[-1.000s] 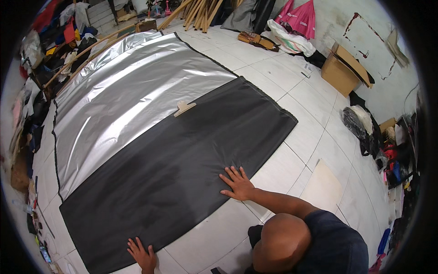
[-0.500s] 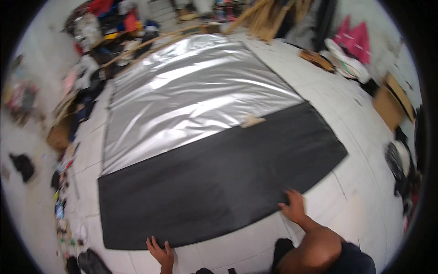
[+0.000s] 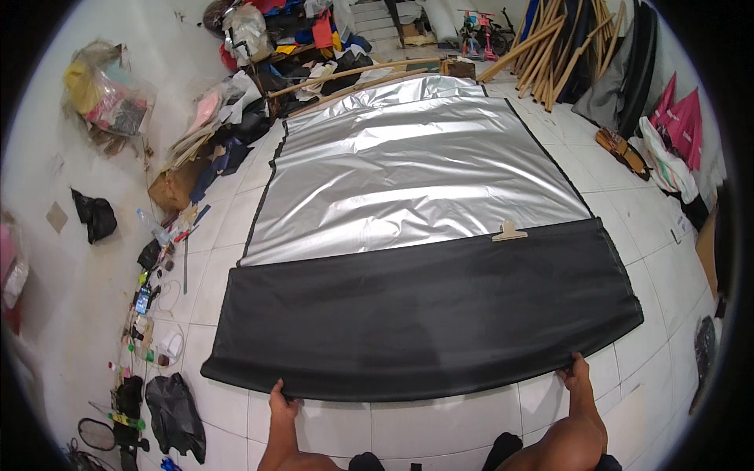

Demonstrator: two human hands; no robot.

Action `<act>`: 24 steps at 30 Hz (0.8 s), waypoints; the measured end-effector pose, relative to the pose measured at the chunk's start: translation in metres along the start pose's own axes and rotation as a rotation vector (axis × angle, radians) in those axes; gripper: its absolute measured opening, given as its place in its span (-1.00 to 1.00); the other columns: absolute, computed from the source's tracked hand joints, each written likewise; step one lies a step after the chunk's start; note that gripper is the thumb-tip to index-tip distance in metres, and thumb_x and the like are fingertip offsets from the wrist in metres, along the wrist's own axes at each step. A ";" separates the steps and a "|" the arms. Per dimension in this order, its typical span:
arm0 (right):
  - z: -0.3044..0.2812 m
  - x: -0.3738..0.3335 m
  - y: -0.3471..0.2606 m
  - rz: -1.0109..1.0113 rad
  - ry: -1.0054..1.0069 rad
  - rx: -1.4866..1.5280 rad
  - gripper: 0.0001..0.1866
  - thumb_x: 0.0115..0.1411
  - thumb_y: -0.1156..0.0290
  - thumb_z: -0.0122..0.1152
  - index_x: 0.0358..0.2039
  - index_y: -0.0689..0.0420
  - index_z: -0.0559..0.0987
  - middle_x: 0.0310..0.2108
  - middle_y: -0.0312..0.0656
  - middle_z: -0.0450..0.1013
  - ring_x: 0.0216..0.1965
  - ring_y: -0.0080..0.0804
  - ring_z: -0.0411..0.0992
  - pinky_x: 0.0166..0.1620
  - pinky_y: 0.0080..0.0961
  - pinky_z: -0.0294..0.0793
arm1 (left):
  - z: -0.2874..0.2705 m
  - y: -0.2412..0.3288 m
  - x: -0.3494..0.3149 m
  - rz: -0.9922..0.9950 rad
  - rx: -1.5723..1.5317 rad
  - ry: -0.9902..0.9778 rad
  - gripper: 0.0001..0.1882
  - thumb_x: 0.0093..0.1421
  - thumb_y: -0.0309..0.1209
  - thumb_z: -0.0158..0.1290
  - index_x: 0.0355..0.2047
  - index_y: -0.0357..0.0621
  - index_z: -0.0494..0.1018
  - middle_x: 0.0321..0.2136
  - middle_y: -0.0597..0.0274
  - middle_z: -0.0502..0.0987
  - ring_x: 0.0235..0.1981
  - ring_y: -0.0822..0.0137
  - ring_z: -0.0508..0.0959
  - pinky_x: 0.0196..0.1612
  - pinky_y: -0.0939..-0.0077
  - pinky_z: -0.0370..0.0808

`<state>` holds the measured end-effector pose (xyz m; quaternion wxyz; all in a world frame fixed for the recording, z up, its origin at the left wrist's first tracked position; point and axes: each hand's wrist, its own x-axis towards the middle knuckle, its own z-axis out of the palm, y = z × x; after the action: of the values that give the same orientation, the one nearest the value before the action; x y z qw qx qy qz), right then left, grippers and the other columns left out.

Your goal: The person applies adhesive to the edges of a fabric sheet and presses it onto another layer of material by hand.

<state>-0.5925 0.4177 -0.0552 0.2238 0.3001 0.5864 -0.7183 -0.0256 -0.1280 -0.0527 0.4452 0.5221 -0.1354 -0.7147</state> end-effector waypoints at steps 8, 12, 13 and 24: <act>-0.041 -0.009 0.032 -0.110 -0.130 0.174 -0.60 0.24 0.35 -0.03 0.08 0.19 0.39 0.02 -0.10 0.44 0.02 -0.16 0.44 0.06 -0.13 0.48 | -0.016 -0.008 -0.020 0.120 0.188 0.281 -0.67 0.17 -0.55 0.11 -0.03 -0.23 0.42 -0.14 0.15 0.55 -0.21 0.14 0.60 -0.32 0.31 0.60; -0.076 0.005 0.034 -0.088 -0.112 0.227 -0.58 0.26 0.30 -0.04 0.10 0.16 0.37 0.09 -0.12 0.39 0.09 -0.14 0.38 0.10 -0.09 0.40 | -0.056 -0.004 -0.013 0.092 -0.083 0.036 -0.52 0.19 -0.42 0.16 0.10 -0.30 0.38 0.04 0.06 0.49 0.04 0.05 0.49 0.15 0.08 0.42; -0.084 0.006 0.033 -0.083 -0.122 0.238 -0.58 0.26 0.29 -0.04 0.10 0.15 0.38 0.10 -0.13 0.39 0.09 -0.14 0.38 0.10 -0.10 0.40 | -0.057 0.003 -0.007 0.087 0.021 0.086 -0.44 0.20 -0.28 0.18 0.15 -0.28 0.35 0.11 0.04 0.45 0.11 0.04 0.44 0.24 0.10 0.32; -0.098 -0.008 0.020 -0.068 0.035 0.055 -0.48 0.22 0.29 0.09 0.17 0.20 0.32 0.08 -0.04 0.40 0.11 -0.07 0.37 0.12 -0.17 0.39 | -0.145 0.104 0.038 0.199 -0.058 0.082 -0.40 0.29 -0.03 -0.02 0.19 -0.17 0.32 0.20 0.07 0.39 0.16 0.01 0.41 0.29 0.07 0.26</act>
<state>-0.5564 0.5089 -0.0771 0.1806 0.2985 0.5802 -0.7359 0.1494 -0.1768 -0.0689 0.5342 0.5218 -0.1475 -0.6485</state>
